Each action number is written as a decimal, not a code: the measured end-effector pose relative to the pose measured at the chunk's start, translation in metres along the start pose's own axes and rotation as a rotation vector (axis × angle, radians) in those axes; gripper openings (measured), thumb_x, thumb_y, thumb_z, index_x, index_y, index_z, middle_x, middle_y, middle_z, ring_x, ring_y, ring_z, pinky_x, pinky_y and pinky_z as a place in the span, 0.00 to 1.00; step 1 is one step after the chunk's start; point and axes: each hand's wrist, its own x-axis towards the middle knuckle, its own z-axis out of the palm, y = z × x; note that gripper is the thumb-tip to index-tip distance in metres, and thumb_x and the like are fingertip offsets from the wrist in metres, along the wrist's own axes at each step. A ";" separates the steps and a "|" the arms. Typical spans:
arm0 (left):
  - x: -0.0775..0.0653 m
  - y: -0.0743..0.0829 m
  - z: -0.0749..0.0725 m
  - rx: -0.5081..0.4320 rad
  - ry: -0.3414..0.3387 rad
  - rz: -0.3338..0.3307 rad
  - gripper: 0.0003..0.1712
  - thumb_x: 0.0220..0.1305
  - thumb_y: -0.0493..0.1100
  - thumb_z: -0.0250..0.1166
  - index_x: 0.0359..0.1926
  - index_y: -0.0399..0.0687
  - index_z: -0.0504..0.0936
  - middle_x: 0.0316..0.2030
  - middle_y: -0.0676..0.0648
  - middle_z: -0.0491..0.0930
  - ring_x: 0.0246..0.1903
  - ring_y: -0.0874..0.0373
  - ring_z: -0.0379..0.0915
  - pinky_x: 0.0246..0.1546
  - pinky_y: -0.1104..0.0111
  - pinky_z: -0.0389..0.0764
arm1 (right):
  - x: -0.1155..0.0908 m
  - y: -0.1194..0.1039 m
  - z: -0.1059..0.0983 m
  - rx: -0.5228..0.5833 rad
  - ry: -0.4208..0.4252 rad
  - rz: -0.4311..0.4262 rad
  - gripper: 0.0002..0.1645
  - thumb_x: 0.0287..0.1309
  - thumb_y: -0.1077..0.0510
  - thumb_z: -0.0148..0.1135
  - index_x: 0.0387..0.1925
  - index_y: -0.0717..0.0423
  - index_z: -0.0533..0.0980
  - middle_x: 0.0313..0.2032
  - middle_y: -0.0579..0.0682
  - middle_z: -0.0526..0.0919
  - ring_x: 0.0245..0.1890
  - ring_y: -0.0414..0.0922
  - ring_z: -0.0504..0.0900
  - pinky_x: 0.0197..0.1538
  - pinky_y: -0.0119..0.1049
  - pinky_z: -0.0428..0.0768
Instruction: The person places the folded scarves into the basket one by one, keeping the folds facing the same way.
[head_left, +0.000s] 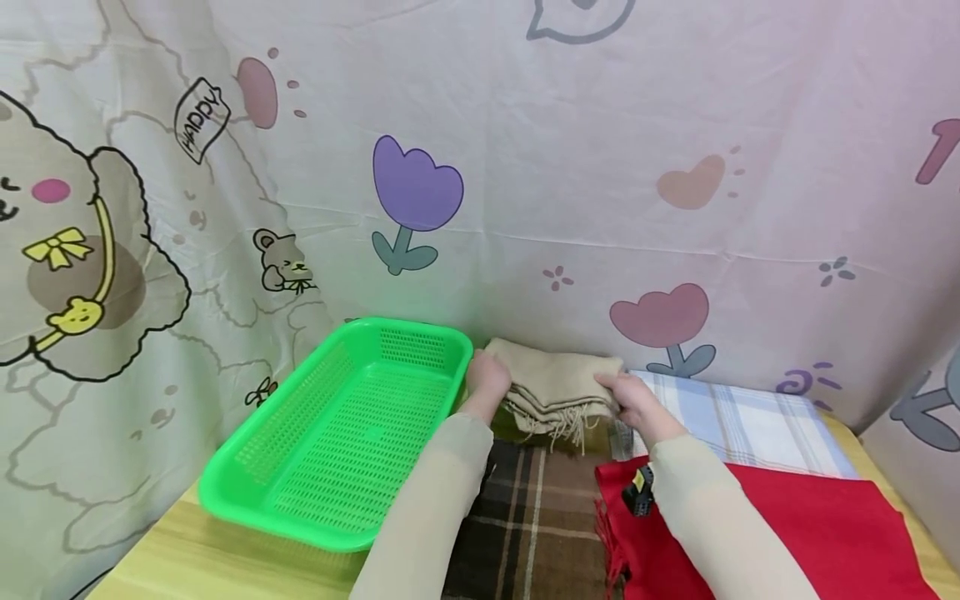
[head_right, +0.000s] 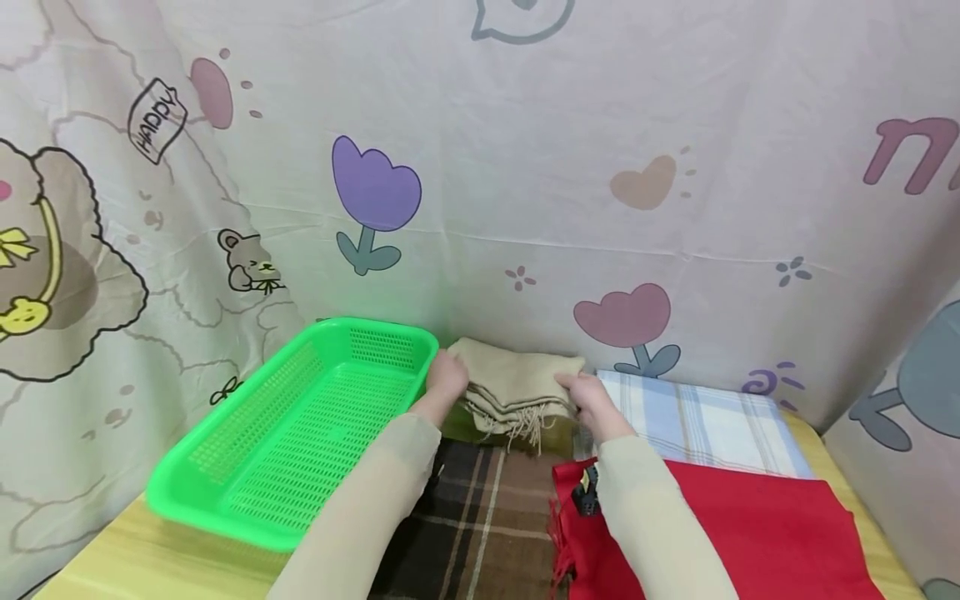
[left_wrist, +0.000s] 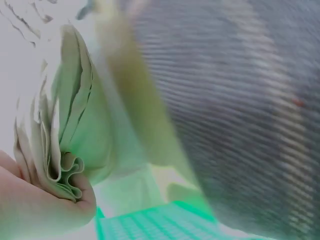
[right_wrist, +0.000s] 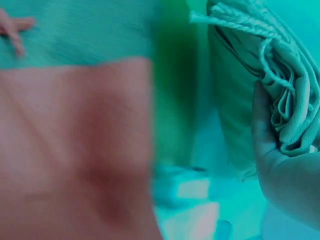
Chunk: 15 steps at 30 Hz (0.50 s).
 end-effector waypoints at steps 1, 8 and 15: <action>0.000 0.003 -0.001 -0.011 0.000 -0.004 0.23 0.71 0.42 0.44 0.58 0.26 0.65 0.49 0.31 0.75 0.49 0.39 0.73 0.50 0.55 0.75 | -0.002 -0.005 -0.004 0.012 -0.018 -0.007 0.12 0.68 0.58 0.44 0.46 0.63 0.63 0.24 0.39 0.77 0.25 0.32 0.78 0.33 0.27 0.78; 0.010 0.010 0.015 -0.104 -0.018 0.023 0.27 0.70 0.43 0.42 0.62 0.27 0.60 0.53 0.30 0.72 0.52 0.39 0.72 0.52 0.56 0.74 | -0.021 -0.023 -0.035 0.036 -0.135 -0.034 0.10 0.70 0.57 0.41 0.35 0.51 0.70 0.25 0.39 0.80 0.26 0.33 0.80 0.32 0.28 0.79; -0.027 0.026 0.001 -0.080 -0.202 0.066 0.32 0.68 0.39 0.46 0.67 0.26 0.48 0.64 0.30 0.61 0.58 0.41 0.67 0.57 0.57 0.71 | -0.042 -0.016 -0.058 -0.053 -0.143 -0.027 0.07 0.69 0.54 0.45 0.37 0.48 0.70 0.27 0.38 0.81 0.28 0.32 0.81 0.34 0.27 0.79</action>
